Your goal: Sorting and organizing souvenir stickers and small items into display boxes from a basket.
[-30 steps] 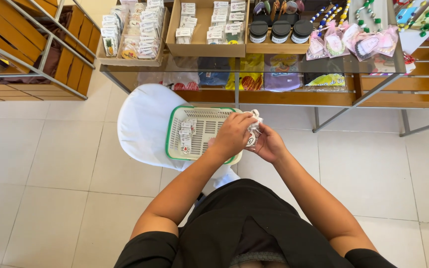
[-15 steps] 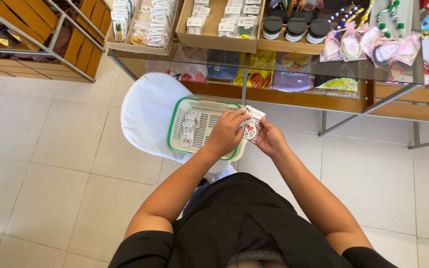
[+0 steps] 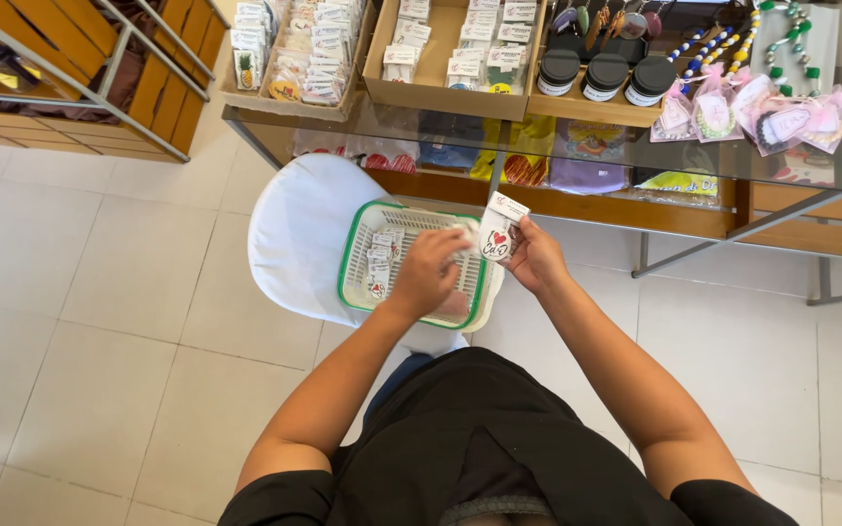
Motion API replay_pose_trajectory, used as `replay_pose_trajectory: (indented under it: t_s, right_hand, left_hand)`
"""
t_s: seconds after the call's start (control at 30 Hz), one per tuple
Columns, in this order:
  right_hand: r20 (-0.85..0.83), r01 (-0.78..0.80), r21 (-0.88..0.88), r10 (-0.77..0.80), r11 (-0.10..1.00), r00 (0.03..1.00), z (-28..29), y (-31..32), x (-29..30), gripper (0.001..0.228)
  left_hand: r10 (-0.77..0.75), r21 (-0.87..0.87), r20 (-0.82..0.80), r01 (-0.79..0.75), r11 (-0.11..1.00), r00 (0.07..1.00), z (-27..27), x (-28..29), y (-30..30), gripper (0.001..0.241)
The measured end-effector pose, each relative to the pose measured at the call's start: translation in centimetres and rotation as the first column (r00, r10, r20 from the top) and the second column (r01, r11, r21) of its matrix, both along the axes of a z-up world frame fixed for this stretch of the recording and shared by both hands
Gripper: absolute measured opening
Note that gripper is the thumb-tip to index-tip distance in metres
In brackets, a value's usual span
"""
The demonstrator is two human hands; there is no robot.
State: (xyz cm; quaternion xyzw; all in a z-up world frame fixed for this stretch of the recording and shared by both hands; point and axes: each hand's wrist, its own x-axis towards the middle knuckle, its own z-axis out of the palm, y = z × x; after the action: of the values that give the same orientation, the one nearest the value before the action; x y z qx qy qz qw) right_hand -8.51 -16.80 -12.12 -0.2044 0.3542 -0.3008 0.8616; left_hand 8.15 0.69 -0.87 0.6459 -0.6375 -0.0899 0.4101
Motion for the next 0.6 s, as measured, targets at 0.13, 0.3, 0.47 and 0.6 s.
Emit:
replay_pose_trajectory:
  t_s: [0.13,0.3,0.47,0.6]
  right_hand:
    - [-0.053,-0.015,0.020,0.017,1.000,0.998,0.2,-1.2,1.8,0.026]
    - [-0.068,0.013,-0.050,-0.016,0.999,0.998,3.5,-1.2,6.2,0.036]
    - [0.059,-0.043,0.113,0.037,0.993,0.998,3.1,-2.3,9.9,0.040]
    - [0.324,-0.215,0.059,0.185,0.975,0.928,6.6,-1.1,12.3,0.080]
  left_hand:
    - [0.135,-0.047,-0.215,-0.148,0.988,0.967,-0.4,3.0,-1.3,0.043]
    - [0.171,0.129,-0.786,-0.112,0.985,0.595,-0.6,3.7,-3.6,0.045]
    - [-0.050,-0.021,-0.668,0.048,0.999,0.743,0.7,4.8,-4.9,0.047]
    - [-0.247,-0.175,-0.300,0.202,0.964,0.921,-0.1,6.9,-5.5,0.047]
